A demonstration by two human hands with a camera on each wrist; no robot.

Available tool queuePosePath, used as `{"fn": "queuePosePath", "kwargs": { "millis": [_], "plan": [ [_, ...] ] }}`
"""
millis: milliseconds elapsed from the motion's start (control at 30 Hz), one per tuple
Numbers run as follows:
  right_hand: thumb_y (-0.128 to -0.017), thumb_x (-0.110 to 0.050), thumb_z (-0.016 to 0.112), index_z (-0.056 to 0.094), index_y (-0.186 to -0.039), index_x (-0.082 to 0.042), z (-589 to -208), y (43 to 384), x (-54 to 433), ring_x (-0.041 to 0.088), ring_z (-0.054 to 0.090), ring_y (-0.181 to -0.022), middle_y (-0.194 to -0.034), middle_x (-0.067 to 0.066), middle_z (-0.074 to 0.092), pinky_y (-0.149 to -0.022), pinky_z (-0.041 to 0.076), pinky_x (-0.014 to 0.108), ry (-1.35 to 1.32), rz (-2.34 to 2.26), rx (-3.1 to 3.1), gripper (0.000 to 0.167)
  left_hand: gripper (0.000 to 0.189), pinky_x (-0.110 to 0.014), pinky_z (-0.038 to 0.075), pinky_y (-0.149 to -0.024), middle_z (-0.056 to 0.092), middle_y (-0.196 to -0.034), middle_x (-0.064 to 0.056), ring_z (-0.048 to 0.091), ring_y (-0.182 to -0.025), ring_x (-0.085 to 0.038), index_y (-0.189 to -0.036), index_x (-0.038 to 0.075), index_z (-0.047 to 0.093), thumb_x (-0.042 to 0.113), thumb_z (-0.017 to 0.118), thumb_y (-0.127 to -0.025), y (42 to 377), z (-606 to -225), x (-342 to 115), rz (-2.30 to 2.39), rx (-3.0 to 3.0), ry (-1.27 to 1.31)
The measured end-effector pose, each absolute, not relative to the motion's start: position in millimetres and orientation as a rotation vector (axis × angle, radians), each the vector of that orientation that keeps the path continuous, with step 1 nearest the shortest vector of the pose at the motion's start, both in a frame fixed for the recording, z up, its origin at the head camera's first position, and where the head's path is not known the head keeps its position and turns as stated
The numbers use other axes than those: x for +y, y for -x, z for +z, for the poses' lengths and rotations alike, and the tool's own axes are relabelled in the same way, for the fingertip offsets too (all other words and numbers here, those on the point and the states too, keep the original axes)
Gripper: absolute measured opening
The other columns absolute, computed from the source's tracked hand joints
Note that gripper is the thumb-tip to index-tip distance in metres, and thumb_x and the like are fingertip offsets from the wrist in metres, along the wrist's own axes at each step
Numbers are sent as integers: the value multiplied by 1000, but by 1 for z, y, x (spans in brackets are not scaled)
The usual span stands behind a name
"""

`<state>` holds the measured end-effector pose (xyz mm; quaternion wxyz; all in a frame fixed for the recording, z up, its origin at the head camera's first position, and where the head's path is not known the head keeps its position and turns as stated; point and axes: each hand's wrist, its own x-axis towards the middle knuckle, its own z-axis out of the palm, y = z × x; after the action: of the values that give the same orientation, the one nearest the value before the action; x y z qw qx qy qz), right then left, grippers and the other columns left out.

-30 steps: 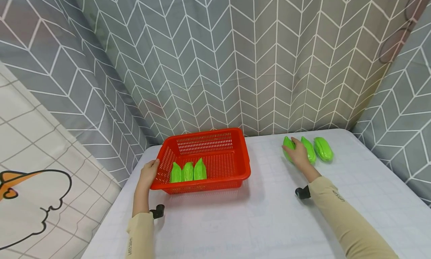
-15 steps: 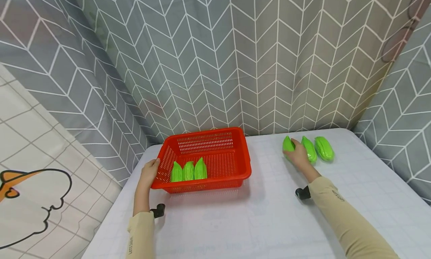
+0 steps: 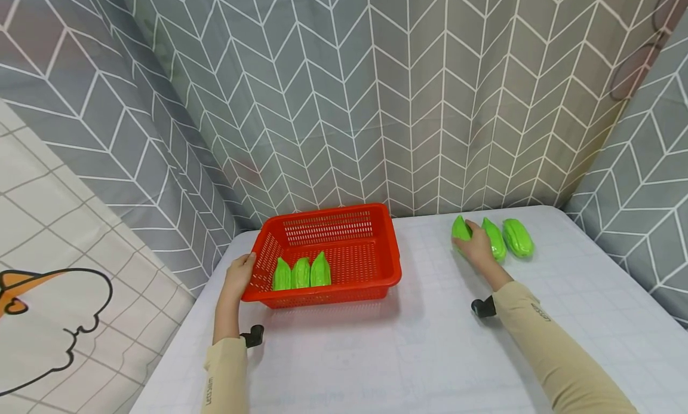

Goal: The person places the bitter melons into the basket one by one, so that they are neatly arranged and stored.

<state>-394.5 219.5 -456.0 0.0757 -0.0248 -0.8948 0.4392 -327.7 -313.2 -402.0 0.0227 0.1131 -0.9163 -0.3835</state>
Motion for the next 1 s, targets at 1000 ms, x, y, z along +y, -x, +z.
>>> {"fn": "queuePosePath", "kwargs": {
  "millis": [1000],
  "plan": [
    [-92,-14,62,28,-147,11,-414,391,179,49,37,-135,-147,36,34,-113,31,55,-44,1384,-2576,70,56,-45,50,-86,54,-128,-32,59,-101,-36,-142,-8,42,34,27,-106,328,-404,-314,-1132,-2822,-323]
  ]
}}
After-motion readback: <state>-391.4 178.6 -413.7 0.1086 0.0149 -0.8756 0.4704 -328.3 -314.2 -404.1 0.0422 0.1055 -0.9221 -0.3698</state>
